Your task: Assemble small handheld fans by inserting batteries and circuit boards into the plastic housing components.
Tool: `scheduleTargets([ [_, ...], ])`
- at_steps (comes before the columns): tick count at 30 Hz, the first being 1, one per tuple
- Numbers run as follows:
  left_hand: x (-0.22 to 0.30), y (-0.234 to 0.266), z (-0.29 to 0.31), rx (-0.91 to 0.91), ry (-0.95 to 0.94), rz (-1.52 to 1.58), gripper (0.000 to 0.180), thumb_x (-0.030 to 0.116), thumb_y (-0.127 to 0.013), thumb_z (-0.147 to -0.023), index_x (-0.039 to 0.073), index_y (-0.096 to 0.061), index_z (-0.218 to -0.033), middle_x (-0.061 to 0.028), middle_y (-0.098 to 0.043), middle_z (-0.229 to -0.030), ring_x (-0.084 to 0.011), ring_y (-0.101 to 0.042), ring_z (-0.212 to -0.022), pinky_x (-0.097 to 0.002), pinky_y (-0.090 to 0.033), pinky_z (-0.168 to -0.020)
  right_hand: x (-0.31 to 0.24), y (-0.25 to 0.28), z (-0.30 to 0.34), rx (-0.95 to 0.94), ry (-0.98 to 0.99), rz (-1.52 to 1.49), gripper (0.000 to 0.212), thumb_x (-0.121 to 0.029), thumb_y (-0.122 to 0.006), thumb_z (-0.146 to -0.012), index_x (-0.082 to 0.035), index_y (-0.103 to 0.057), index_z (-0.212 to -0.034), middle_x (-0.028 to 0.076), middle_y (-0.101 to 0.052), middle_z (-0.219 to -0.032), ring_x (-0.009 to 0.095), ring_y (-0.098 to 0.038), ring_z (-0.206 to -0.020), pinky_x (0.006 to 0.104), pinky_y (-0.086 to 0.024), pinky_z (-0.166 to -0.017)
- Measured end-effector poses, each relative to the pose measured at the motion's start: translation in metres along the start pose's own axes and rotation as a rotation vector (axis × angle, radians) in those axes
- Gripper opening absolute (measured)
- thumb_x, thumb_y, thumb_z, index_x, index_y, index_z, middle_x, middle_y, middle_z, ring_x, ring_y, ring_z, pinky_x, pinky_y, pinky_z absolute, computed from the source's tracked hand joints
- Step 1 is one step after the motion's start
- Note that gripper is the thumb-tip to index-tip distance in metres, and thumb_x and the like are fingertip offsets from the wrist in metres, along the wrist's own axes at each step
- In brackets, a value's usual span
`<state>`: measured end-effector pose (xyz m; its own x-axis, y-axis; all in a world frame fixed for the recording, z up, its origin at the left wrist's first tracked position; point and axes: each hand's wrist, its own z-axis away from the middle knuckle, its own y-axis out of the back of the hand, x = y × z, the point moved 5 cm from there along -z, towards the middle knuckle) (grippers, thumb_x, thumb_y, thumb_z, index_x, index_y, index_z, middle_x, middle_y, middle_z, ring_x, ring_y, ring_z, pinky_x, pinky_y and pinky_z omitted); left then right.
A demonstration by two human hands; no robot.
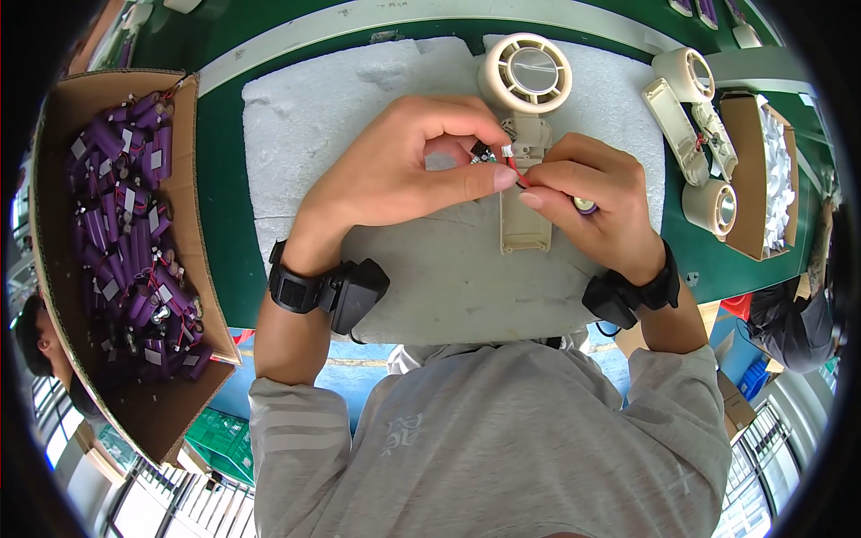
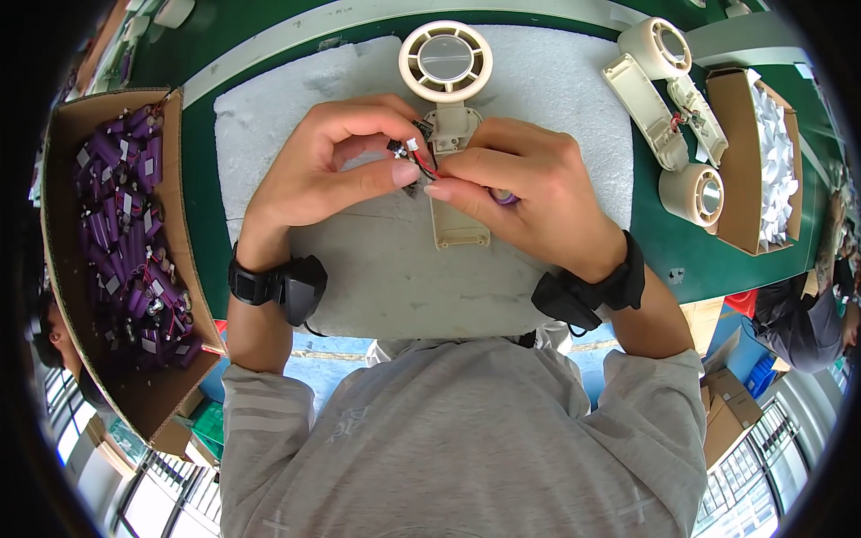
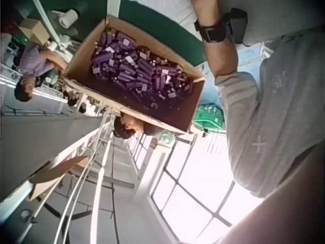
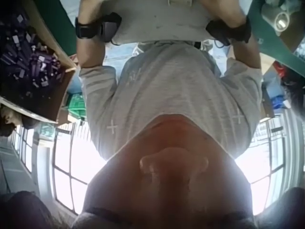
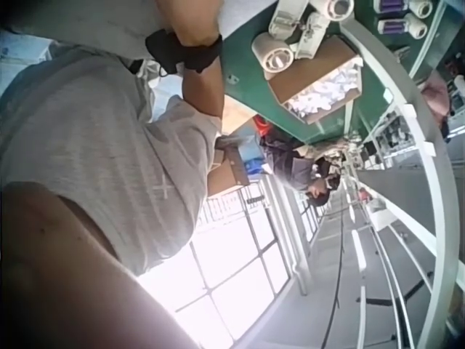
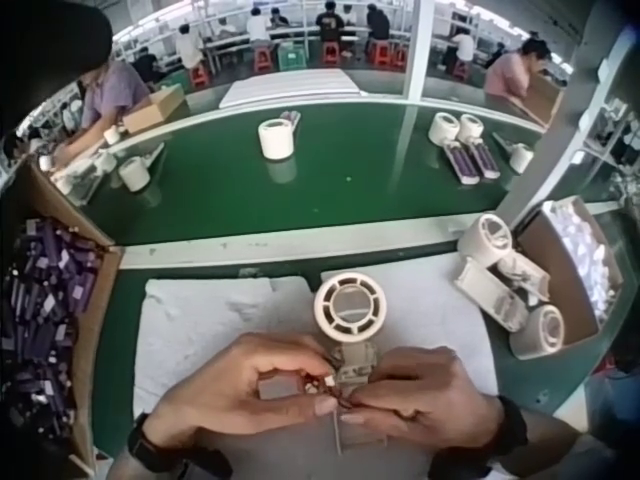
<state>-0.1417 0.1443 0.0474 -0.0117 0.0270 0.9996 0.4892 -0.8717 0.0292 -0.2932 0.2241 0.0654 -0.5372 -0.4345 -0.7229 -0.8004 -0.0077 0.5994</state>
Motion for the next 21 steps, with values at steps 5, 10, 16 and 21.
scheduleTargets([
  [5,0.0014,-0.0011,-0.0005,-0.035,0.009,-0.088,0.009,0.001,-0.064,-0.087,-0.003,-0.063,-0.095,-0.0087,-0.059,-0.099,-0.0179,-0.060,-0.092,-0.0295,-0.050,-0.084,0.0001,-0.0005,-0.0001,-0.004,0.024,0.024,0.016,-0.010,-0.079,-0.073,-0.003,-0.070,-0.084,0.007,-0.061,-0.074,0.018,-0.057,-0.060,0.0280,-0.043,-0.052],
  [10,-0.0026,0.0025,0.0009,0.088,-0.058,-0.011,0.017,0.012,-0.070,-0.088,-0.003,-0.066,-0.092,-0.0064,-0.062,-0.086,-0.0118,-0.060,-0.077,-0.0252,-0.050,-0.066,0.0005,0.0033,0.0003,0.121,-0.132,0.064,0.013,-0.008,-0.077,-0.077,-0.003,-0.072,-0.087,0.007,-0.063,-0.076,0.016,-0.057,-0.061,0.0269,-0.043,-0.052],
  [16,-0.0062,0.0033,0.0007,0.073,0.046,-0.022,0.011,0.006,-0.065,-0.091,-0.004,-0.065,-0.095,-0.0078,-0.062,-0.088,-0.0146,-0.063,-0.077,-0.0266,-0.053,-0.069,0.0015,0.0029,-0.0002,0.185,-0.179,0.105,0.011,-0.006,-0.074,-0.080,-0.004,-0.072,-0.091,0.007,-0.064,-0.079,0.015,-0.057,-0.061,0.0254,-0.044,-0.053],
  [21,-0.0050,0.0036,0.0002,0.109,0.108,-0.011,0.012,0.006,-0.066,-0.090,-0.005,-0.066,-0.097,-0.0081,-0.064,-0.088,-0.0141,-0.065,-0.078,-0.0261,-0.053,-0.068,0.0018,-0.0027,-0.0001,0.156,-0.142,0.127,0.011,-0.004,-0.073,-0.081,-0.004,-0.072,-0.092,0.007,-0.063,-0.078,0.014,-0.056,-0.061,0.0252,-0.043,-0.052],
])
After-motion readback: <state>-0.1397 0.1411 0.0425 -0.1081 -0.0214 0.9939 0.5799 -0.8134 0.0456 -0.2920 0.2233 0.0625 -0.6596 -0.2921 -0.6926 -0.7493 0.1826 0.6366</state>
